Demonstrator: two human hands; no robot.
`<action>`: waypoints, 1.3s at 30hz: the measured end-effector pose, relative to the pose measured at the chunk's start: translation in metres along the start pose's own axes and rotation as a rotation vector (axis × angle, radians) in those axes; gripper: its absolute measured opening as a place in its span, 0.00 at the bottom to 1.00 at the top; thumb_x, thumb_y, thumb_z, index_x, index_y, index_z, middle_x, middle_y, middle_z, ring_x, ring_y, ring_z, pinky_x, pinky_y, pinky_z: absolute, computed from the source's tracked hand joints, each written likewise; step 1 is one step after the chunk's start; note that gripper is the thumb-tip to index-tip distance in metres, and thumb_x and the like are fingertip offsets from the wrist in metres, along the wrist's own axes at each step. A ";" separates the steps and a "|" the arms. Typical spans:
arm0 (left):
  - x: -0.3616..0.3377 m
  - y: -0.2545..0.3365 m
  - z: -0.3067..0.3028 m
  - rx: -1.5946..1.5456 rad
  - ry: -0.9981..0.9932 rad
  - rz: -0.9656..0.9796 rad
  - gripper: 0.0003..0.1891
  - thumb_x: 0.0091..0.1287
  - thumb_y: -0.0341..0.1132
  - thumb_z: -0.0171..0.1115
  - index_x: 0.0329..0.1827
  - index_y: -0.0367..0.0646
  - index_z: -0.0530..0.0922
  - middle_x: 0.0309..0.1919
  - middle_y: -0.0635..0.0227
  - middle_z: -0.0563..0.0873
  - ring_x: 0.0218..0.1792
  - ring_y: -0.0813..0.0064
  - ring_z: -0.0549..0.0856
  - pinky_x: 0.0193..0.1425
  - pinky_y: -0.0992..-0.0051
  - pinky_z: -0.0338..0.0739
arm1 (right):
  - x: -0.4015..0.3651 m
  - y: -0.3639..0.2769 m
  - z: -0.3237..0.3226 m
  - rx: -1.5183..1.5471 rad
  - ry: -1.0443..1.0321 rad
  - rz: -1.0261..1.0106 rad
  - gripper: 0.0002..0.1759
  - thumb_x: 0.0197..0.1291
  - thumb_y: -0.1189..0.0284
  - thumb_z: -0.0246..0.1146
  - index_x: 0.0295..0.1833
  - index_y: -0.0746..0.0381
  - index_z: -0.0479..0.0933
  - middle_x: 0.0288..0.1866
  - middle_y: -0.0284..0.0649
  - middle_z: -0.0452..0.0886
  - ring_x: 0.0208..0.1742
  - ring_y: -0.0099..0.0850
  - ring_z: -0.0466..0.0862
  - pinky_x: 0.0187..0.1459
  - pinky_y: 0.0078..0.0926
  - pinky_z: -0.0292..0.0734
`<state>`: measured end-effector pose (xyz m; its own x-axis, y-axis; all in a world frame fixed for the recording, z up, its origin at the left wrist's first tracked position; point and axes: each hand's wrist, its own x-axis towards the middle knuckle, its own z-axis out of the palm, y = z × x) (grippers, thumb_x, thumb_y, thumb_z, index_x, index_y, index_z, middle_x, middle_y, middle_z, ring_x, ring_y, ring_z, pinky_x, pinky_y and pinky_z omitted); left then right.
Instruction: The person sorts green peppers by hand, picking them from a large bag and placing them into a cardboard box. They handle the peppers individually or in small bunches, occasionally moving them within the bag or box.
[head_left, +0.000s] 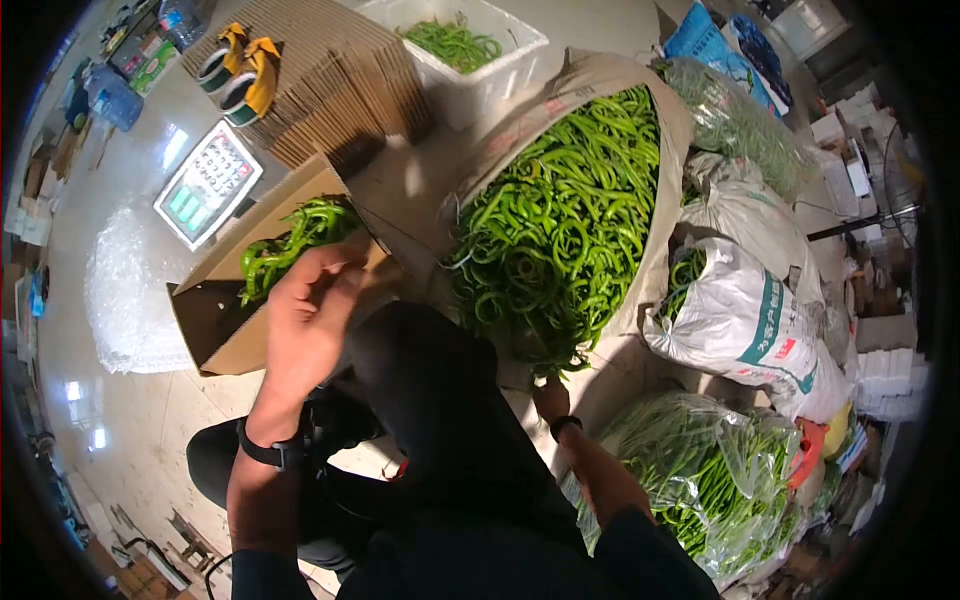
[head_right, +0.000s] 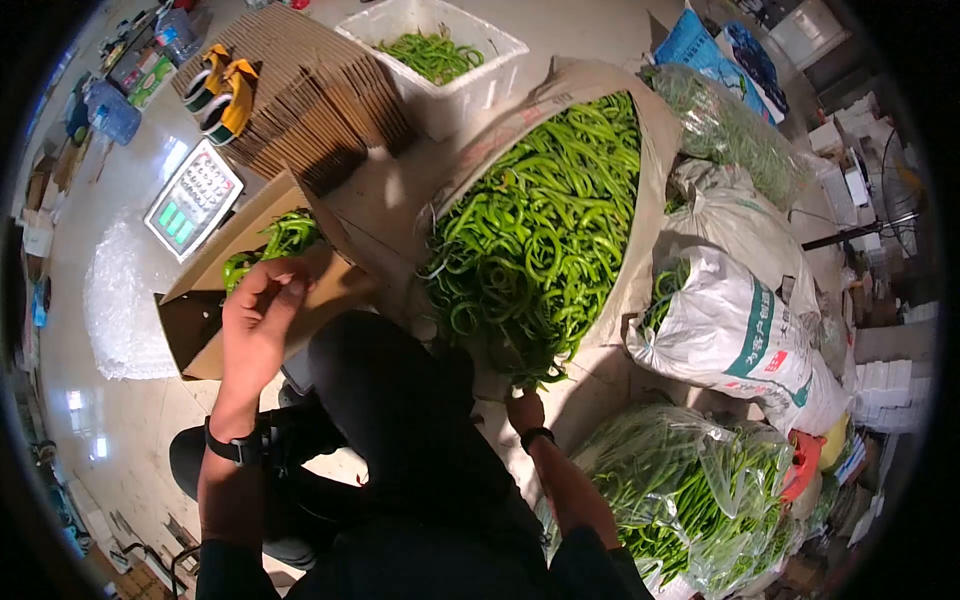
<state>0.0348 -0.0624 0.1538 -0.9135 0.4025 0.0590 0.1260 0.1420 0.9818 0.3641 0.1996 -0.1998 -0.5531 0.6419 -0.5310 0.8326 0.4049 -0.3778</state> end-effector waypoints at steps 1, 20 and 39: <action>0.001 0.016 0.017 0.042 0.019 -0.027 0.08 0.71 0.23 0.59 0.50 0.35 0.81 0.40 0.66 0.86 0.41 0.77 0.84 0.49 0.76 0.78 | 0.005 -0.002 -0.005 0.019 -0.007 0.013 0.28 0.61 0.54 0.67 0.55 0.66 0.80 0.45 0.59 0.85 0.50 0.54 0.85 0.52 0.47 0.80; 0.022 0.000 0.073 0.402 -0.163 0.114 0.09 0.67 0.25 0.64 0.49 0.35 0.82 0.37 0.57 0.86 0.40 0.65 0.87 0.44 0.70 0.80 | 0.061 -0.139 -0.025 -0.388 0.297 -0.539 0.40 0.66 0.55 0.60 0.78 0.62 0.60 0.62 0.55 0.76 0.56 0.59 0.80 0.58 0.56 0.73; 0.049 -0.026 0.023 0.155 -0.048 0.072 0.08 0.68 0.30 0.63 0.46 0.36 0.82 0.32 0.54 0.86 0.36 0.62 0.88 0.41 0.63 0.80 | 0.064 -0.168 -0.040 -0.284 0.000 -0.258 0.33 0.64 0.48 0.60 0.64 0.62 0.68 0.44 0.60 0.85 0.46 0.61 0.85 0.48 0.59 0.78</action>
<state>-0.0046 -0.0259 0.1268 -0.8809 0.4589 0.1157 0.2519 0.2476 0.9355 0.1901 0.1983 -0.1398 -0.7454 0.4956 -0.4459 0.6407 0.7174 -0.2737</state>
